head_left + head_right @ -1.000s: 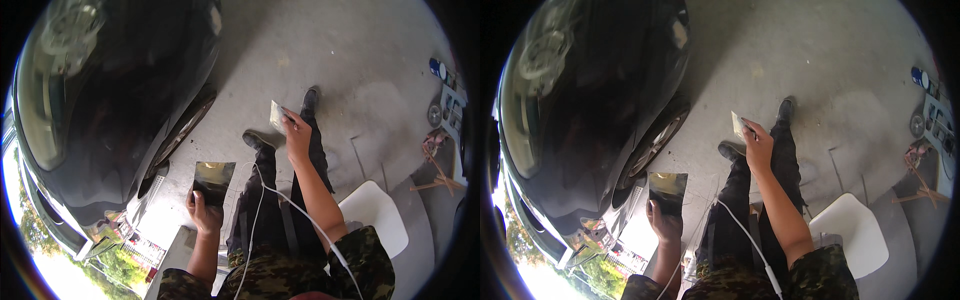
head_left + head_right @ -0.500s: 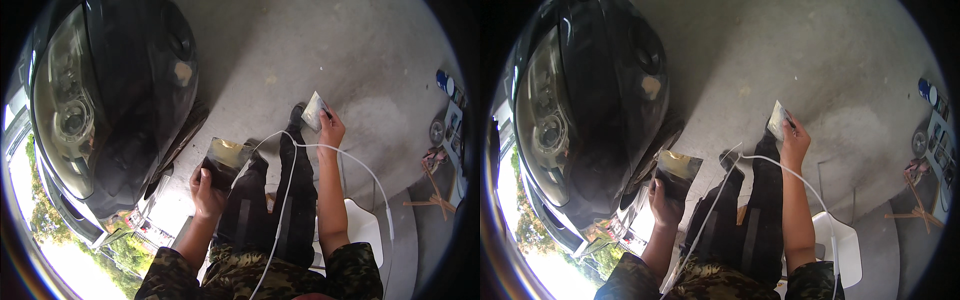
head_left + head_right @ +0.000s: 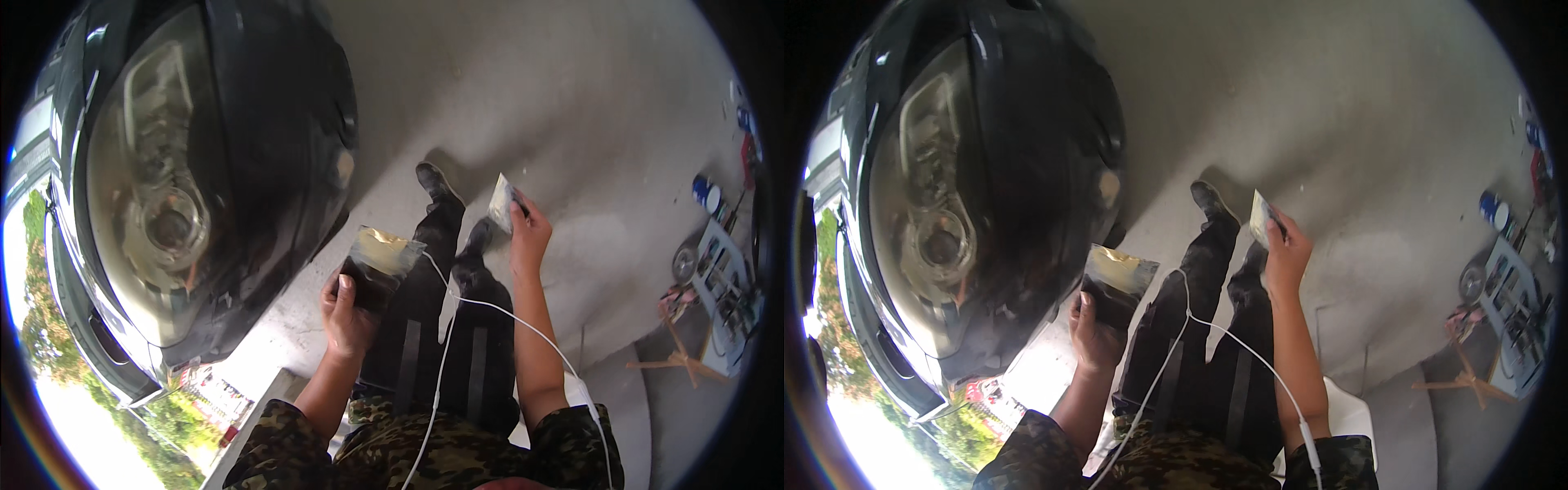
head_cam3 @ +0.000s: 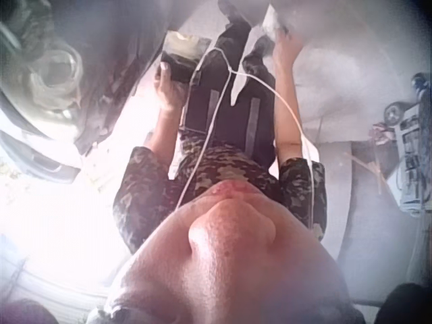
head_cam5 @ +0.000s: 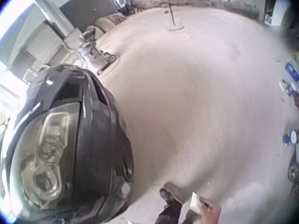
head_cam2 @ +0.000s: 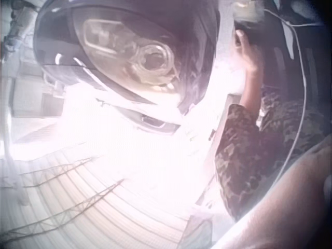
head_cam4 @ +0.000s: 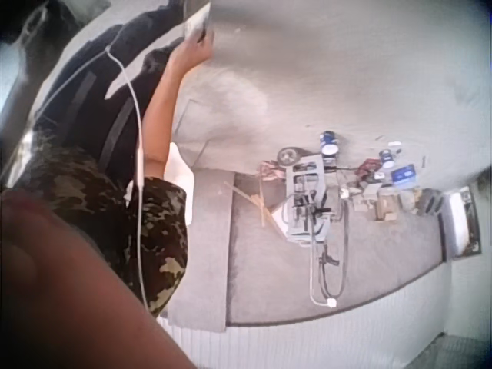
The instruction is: The person applies body filler to the front fender and rear quarter panel of a dark gray car using a putty knife and a mixing board. They spread the filler in smooth strokes, occasionally scrape excess material, and move around the vehicle to reach different areas.
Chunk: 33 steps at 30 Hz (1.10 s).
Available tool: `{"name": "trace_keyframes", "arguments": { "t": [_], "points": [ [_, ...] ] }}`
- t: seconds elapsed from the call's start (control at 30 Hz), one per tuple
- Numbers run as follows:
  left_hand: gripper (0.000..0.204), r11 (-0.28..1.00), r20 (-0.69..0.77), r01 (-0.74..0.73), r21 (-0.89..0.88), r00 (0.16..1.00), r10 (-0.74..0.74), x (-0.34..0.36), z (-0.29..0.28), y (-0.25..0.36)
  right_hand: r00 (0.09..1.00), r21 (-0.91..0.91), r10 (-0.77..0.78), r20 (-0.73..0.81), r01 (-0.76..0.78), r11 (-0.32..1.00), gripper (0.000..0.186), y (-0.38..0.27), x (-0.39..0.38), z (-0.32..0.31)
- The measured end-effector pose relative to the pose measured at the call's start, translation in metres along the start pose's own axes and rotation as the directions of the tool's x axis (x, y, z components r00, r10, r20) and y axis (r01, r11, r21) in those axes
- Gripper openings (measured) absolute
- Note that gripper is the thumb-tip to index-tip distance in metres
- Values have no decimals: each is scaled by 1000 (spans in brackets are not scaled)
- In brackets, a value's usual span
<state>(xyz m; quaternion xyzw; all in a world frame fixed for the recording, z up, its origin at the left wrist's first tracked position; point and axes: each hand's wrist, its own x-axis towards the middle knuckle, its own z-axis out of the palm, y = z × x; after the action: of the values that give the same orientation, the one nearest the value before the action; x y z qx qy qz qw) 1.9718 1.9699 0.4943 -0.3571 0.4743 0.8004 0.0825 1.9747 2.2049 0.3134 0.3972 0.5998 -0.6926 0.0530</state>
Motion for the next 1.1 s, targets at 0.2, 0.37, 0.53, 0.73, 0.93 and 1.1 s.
{"name": "trace_keyframes", "arguments": {
  "t": [0.2, 0.37, 0.53, 0.73, 0.93, 1.1],
  "points": [
    [42, 988, 118, -51, -146, 991, 69, 77, 28, 67, 998, -32, -55, 28, 56, 998, 28, -55, 48, 83],
    [43, 967, 86, -107, -229, 988, 130, 120, 43, 119, 975, -88, -146, 168, 162, 983, 29, -102, 93, 153],
    [41, 943, -3, -116, -311, 993, 121, 165, 63, 147, 968, -128, -59, 244, 93, 987, 31, -144, 135, 192],
    [38, 905, -146, -176, -388, 981, 128, 239, 129, 184, 941, -232, -62, 333, 146, 962, 31, -210, 221, 223],
    [38, 832, -163, -220, -508, 974, 158, 293, 219, 241, 928, -299, -133, 348, 244, 922, 30, -370, 336, 228],
    [39, 773, -253, -294, -563, 951, 178, 321, 230, 267, 849, -419, -215, 483, 439, 795, 31, -478, 411, 314]
  ]
}}
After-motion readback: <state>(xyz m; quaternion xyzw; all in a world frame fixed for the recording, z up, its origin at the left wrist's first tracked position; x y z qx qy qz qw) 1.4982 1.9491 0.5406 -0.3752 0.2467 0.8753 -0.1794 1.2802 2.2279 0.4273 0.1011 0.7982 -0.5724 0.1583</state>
